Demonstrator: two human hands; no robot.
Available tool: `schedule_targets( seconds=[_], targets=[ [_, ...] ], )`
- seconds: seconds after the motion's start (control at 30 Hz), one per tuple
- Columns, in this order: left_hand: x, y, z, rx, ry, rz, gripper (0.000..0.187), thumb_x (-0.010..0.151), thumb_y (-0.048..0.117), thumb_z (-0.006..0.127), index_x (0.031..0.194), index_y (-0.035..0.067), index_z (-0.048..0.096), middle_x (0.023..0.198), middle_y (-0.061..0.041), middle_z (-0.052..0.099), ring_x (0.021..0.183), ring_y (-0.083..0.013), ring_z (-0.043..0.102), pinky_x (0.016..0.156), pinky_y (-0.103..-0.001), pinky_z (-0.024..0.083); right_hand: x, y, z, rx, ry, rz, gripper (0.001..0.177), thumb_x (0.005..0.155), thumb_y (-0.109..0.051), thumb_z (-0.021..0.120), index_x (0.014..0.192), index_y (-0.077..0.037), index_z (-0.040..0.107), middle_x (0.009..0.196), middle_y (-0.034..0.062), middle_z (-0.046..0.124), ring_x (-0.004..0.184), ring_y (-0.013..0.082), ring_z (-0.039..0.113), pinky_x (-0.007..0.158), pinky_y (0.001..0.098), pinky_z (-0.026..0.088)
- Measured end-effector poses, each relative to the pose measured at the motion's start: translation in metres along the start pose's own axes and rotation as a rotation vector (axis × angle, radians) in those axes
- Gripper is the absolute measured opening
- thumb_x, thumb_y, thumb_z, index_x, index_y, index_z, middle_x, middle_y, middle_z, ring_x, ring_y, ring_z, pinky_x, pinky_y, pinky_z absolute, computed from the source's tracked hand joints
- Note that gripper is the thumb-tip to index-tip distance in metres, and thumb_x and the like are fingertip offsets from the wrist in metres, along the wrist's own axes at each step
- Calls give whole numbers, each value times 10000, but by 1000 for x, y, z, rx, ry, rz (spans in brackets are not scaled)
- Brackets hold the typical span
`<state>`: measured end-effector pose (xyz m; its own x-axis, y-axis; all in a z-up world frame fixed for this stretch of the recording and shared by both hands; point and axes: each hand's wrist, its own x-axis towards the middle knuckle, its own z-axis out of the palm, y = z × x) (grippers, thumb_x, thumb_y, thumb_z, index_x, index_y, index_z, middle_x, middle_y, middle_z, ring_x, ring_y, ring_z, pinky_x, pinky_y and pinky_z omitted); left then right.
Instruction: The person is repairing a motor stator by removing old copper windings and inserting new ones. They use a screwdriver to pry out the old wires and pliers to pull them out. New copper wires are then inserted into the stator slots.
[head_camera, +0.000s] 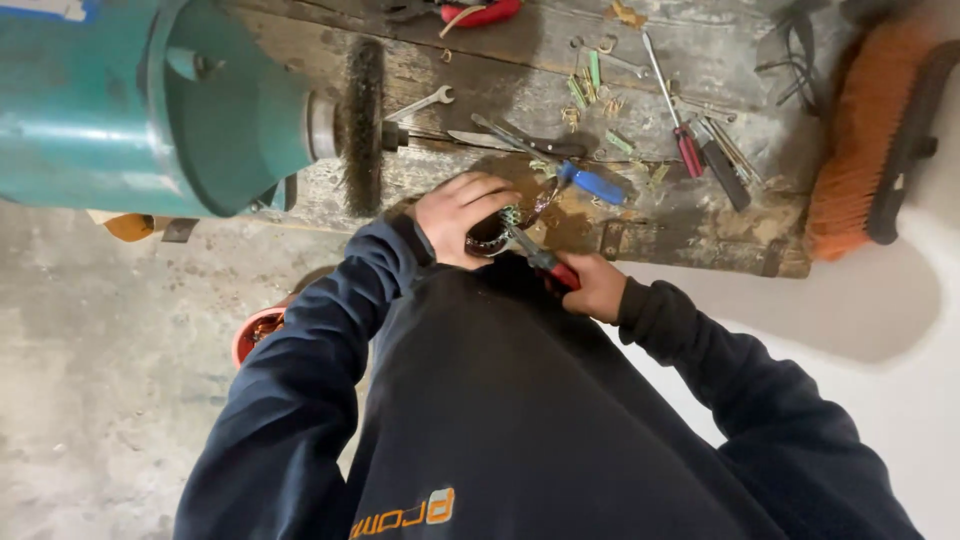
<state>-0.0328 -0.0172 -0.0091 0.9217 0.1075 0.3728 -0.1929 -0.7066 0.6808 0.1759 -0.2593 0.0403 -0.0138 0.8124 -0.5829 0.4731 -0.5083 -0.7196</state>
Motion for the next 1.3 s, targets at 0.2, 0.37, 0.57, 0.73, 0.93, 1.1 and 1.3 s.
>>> schedule_targets(
  seconds=[0.2, 0.37, 0.57, 0.73, 0.93, 1.1, 1.3],
  targets=[
    [12, -3, -20, 8, -88, 57, 897, 609, 417, 886, 1376, 75, 570, 1447, -134, 558, 1315, -372, 537, 1095, -473, 482, 20, 22, 7, 691, -318, 40, 598, 621, -60, 657, 1215, 2, 624, 998, 69, 680, 911, 178, 643, 779, 314, 534],
    [14, -7, -20, 35, -73, 62, 782, 692, 380, 880, 1362, 92, 598, 1444, -103, 571, 1312, -343, 566, 1087, -438, 513, 32, 35, 37, 1182, -520, -28, 704, 613, -91, 691, 1296, 20, 558, 1087, 109, 673, 980, 220, 651, 843, 321, 529],
    [15, -5, -24, 31, -72, 72, 782, 683, 370, 881, 1354, 82, 601, 1439, -119, 568, 1302, -357, 566, 1067, -442, 513, 25, 32, 23, 1105, -555, -19, 774, 646, -79, 673, 1397, 23, 514, 1191, 137, 647, 1030, 236, 652, 831, 336, 516],
    [14, 0, -22, 64, -64, 59, 826, 634, 379, 899, 1355, 102, 604, 1448, -113, 564, 1305, -362, 555, 1072, -456, 511, -8, -13, 27, 519, -108, -48, 798, 699, -23, 651, 1464, 29, 431, 1302, 176, 598, 1133, 303, 605, 961, 408, 500],
    [12, -2, -23, 39, -82, 32, 859, 600, 406, 923, 1347, 123, 607, 1456, -94, 566, 1307, -361, 551, 1043, -447, 504, -13, -55, 55, -429, 596, -13, 784, 731, -72, 722, 1449, 49, 433, 1295, 264, 549, 1159, 451, 546, 1000, 482, 472],
    [13, -2, -23, -1, -34, 90, 872, 603, 378, 922, 1353, 80, 592, 1439, -141, 560, 1297, -392, 554, 1085, -460, 492, -8, -65, 66, -563, 678, 56, 753, 694, -108, 716, 1388, 52, 469, 1237, 251, 566, 1124, 453, 565, 908, 484, 505],
    [15, 3, -26, -6, -12, 106, 792, 680, 274, 897, 1381, 70, 589, 1437, -148, 582, 1313, -382, 558, 1131, -440, 477, -6, -35, 47, -234, 323, 137, 579, 742, -165, 721, 1284, -10, 588, 1020, 195, 672, 955, 412, 644, 820, 459, 524]
  ],
)
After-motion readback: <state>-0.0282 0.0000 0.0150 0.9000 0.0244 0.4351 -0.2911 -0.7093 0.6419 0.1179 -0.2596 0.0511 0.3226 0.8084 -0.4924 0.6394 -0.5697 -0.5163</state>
